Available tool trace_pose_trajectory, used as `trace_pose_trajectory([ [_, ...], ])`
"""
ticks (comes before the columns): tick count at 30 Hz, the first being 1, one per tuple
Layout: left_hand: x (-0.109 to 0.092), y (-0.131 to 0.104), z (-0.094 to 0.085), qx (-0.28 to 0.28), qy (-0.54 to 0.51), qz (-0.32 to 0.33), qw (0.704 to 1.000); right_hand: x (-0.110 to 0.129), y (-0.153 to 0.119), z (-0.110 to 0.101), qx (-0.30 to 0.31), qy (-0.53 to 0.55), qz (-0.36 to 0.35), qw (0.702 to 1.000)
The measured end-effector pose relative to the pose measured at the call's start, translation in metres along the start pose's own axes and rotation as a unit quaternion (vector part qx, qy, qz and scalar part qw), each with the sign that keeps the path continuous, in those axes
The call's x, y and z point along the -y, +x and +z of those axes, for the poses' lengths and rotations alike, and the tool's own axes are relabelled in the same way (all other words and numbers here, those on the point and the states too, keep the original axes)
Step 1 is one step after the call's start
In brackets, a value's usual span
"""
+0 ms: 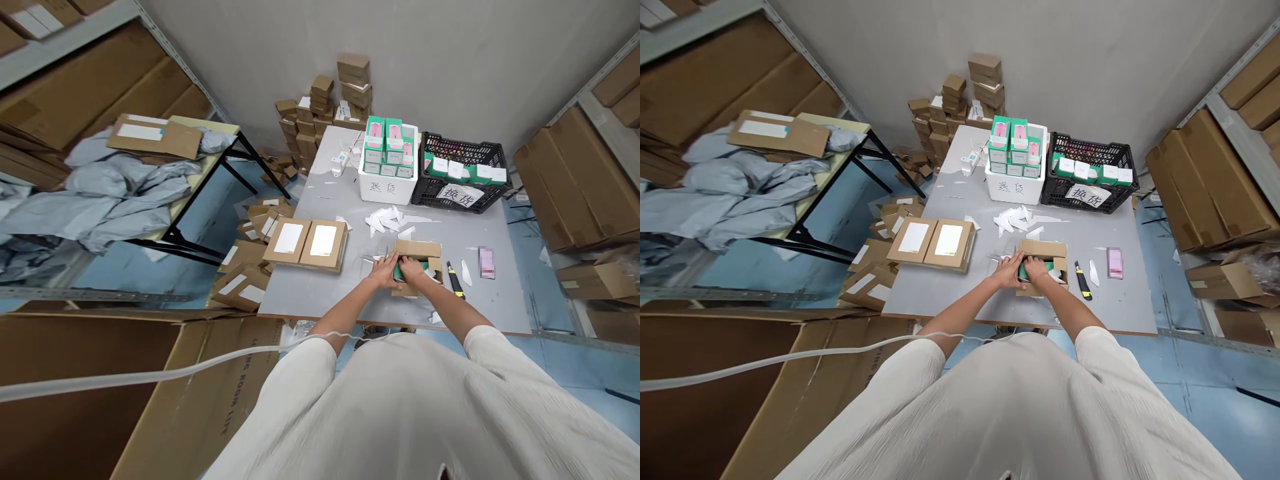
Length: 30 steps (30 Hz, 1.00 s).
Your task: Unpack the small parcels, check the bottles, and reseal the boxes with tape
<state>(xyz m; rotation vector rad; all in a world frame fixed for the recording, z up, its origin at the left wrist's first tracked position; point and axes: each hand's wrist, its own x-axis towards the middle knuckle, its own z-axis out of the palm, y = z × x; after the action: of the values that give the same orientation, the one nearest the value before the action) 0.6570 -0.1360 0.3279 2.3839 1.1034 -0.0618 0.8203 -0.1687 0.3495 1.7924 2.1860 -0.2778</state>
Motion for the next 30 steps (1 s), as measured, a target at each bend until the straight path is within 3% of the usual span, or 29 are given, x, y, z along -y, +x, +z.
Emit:
trace_pose_trajectory([
  [7,0.000,0.003,0.005,-0.005,0.012,-0.004,1.000,-0.020,-0.024,-0.016,-0.005,0.030,0.007,1.000],
  [18,0.000,0.006,0.005,0.005,0.019,-0.011,1.000,-0.077,-0.072,-0.029,-0.136,0.229,0.001,0.964],
  [25,-0.002,0.009,0.006,0.012,0.028,-0.020,0.999,-0.095,-0.098,-0.045,-0.228,0.387,0.053,0.892],
  [30,-0.002,0.011,0.008,0.015,0.023,-0.025,0.999,-0.118,-0.110,-0.058,-0.345,0.487,0.065,0.800],
])
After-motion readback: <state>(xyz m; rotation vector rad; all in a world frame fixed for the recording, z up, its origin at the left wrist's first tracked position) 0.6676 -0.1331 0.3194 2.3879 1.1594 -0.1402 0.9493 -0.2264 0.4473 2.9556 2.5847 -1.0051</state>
